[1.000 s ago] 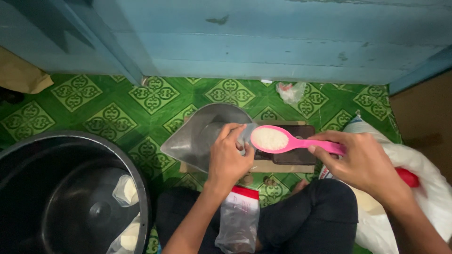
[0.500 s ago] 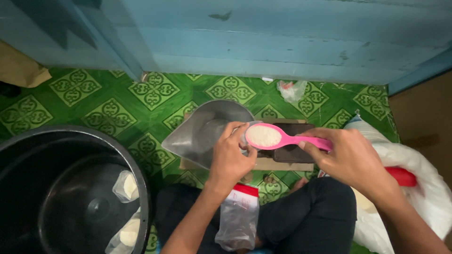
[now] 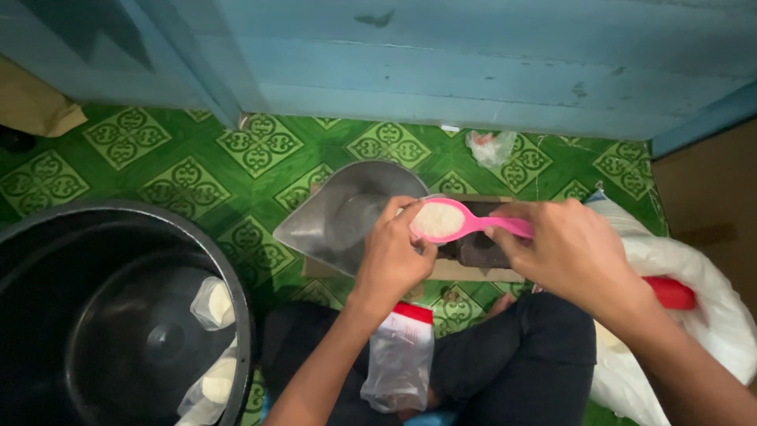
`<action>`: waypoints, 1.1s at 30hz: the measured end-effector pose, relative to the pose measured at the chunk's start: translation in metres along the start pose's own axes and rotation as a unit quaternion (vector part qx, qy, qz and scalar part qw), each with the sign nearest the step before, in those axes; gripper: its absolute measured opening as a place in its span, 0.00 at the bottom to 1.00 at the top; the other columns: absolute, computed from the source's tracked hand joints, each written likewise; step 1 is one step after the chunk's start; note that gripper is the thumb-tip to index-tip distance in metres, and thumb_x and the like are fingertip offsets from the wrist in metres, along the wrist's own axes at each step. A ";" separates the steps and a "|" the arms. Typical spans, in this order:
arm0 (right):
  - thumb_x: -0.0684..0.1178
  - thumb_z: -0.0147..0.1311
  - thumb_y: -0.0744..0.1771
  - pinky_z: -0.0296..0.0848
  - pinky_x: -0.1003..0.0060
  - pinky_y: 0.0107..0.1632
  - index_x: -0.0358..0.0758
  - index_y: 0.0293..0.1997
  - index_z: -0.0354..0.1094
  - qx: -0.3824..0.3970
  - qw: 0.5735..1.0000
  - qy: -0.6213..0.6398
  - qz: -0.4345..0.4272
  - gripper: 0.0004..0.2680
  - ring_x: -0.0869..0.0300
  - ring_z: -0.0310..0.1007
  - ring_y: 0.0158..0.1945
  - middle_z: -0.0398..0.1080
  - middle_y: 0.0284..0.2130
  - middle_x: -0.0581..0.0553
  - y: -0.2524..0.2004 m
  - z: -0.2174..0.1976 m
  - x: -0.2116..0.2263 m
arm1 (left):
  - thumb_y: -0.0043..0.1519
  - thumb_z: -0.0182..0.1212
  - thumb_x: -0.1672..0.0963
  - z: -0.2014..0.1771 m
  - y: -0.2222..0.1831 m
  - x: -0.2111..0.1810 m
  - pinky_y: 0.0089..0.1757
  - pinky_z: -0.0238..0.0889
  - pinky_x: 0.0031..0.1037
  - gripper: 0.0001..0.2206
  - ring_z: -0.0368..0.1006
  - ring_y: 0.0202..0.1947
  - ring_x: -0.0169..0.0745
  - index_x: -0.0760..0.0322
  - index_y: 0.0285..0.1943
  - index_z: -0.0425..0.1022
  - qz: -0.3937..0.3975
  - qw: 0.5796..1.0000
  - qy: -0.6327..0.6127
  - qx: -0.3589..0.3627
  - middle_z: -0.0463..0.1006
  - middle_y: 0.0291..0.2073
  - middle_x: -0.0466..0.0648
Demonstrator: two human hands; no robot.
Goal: Bagging and weighing white powder from a large sack into smaller portions using a scoop and a mechanical scale
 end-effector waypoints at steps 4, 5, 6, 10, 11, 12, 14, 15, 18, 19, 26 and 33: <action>0.59 0.49 0.65 0.75 0.53 0.30 0.57 0.53 0.71 0.002 0.998 -0.041 -0.043 0.13 0.48 0.78 0.27 0.77 0.22 0.42 0.008 0.010 0.016 | 0.49 0.59 0.60 0.004 0.002 0.003 0.39 0.68 0.35 0.23 0.75 0.34 0.48 0.70 0.57 0.72 -0.018 1.000 -0.007 0.019 0.69 0.53 0.50; 0.60 0.50 0.63 0.76 0.49 0.36 0.59 0.47 0.74 -0.023 0.997 -0.043 -0.057 0.12 0.43 0.78 0.31 0.76 0.22 0.37 0.009 0.008 0.022 | 0.47 0.58 0.60 0.005 0.003 0.007 0.42 0.69 0.43 0.24 0.75 0.39 0.57 0.69 0.56 0.74 -0.020 1.000 -0.007 0.008 0.71 0.51 0.51; 0.60 0.52 0.61 0.76 0.44 0.42 0.60 0.42 0.78 -0.049 0.995 -0.044 -0.072 0.11 0.38 0.78 0.34 0.75 0.23 0.32 0.010 0.007 0.028 | 0.45 0.58 0.59 0.005 0.004 0.010 0.44 0.70 0.51 0.25 0.75 0.44 0.66 0.67 0.55 0.75 -0.023 1.000 -0.007 -0.003 0.73 0.50 0.52; 0.62 0.50 0.61 0.77 0.50 0.35 0.48 0.31 0.78 -0.053 0.978 -0.150 -0.134 0.13 0.45 0.79 0.30 0.75 0.21 0.38 0.029 0.048 0.039 | 0.46 0.58 0.59 0.006 0.004 0.011 0.42 0.71 0.48 0.24 0.76 0.39 0.65 0.68 0.55 0.75 -0.021 1.000 -0.016 -0.001 0.73 0.50 0.53; 0.56 0.50 0.60 0.77 0.53 0.32 0.49 0.31 0.77 -0.075 0.961 -0.187 -0.191 0.09 0.47 0.78 0.29 0.75 0.23 0.43 0.032 0.061 0.048 | 0.45 0.57 0.59 0.006 0.003 0.010 0.41 0.72 0.48 0.25 0.77 0.34 0.61 0.68 0.56 0.74 -0.015 1.000 -0.024 -0.008 0.73 0.50 0.53; 0.50 0.51 0.60 0.76 0.55 0.29 0.50 0.31 0.75 -0.098 0.938 -0.224 -0.248 0.06 0.50 0.78 0.28 0.75 0.25 0.48 0.034 0.076 0.057 | 0.45 0.57 0.60 0.005 0.002 0.009 0.39 0.72 0.47 0.25 0.78 0.29 0.57 0.68 0.56 0.74 -0.010 0.999 -0.032 -0.014 0.73 0.50 0.52; 0.48 0.50 0.60 0.75 0.56 0.28 0.47 0.32 0.74 -0.104 0.931 -0.225 -0.267 0.06 0.50 0.77 0.29 0.74 0.25 0.47 0.028 0.074 0.063 | 0.45 0.57 0.60 0.005 0.003 0.012 0.38 0.72 0.46 0.25 0.78 0.27 0.57 0.68 0.56 0.74 -0.009 0.999 -0.039 -0.018 0.73 0.50 0.53; 0.45 0.49 0.61 0.75 0.56 0.28 0.44 0.34 0.73 -0.111 0.925 -0.226 -0.286 0.06 0.50 0.77 0.29 0.74 0.26 0.47 0.024 0.072 0.067 | 0.45 0.57 0.60 0.005 0.003 0.013 0.37 0.72 0.45 0.25 0.78 0.26 0.56 0.69 0.56 0.74 -0.006 0.999 -0.046 -0.020 0.73 0.49 0.53; 0.46 0.51 0.59 0.75 0.59 0.28 0.47 0.30 0.73 -0.117 0.924 -0.226 -0.286 0.04 0.52 0.76 0.29 0.74 0.25 0.49 0.021 0.062 0.068 | 0.44 0.57 0.61 -0.001 0.002 0.012 0.34 0.72 0.46 0.25 0.78 0.24 0.59 0.70 0.55 0.74 0.012 0.997 -0.060 -0.036 0.73 0.48 0.57; 0.46 0.51 0.59 0.75 0.59 0.28 0.47 0.30 0.73 -0.116 0.924 -0.226 -0.287 0.04 0.52 0.76 0.29 0.74 0.25 0.49 0.020 0.060 0.067 | 0.44 0.57 0.61 -0.001 0.001 0.013 0.34 0.72 0.46 0.25 0.78 0.24 0.59 0.70 0.55 0.74 0.011 0.998 -0.060 -0.036 0.73 0.48 0.57; 0.49 0.50 0.62 0.76 0.61 0.31 0.53 0.30 0.73 -0.132 0.917 -0.239 -0.291 0.05 0.57 0.77 0.32 0.74 0.24 0.54 0.003 0.034 0.068 | 0.50 0.61 0.58 -0.017 0.001 0.007 0.33 0.72 0.37 0.22 0.78 0.32 0.62 0.68 0.56 0.75 0.062 0.991 -0.086 -0.079 0.75 0.43 0.59; 0.56 0.50 0.63 0.77 0.58 0.34 0.57 0.37 0.73 -0.136 0.941 -0.167 -0.260 0.07 0.54 0.77 0.35 0.75 0.28 0.52 -0.005 0.005 0.045 | 0.53 0.52 0.64 -0.026 -0.008 0.011 0.43 0.70 0.41 0.23 0.76 0.44 0.63 0.68 0.61 0.72 0.091 0.984 -0.082 -0.126 0.76 0.47 0.60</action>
Point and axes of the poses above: each hand's wrist, its own y-axis towards the middle knuckle, its own z-axis out of the palm, x = y × z, the point moved 10 cm from there along y, towards the middle knuckle
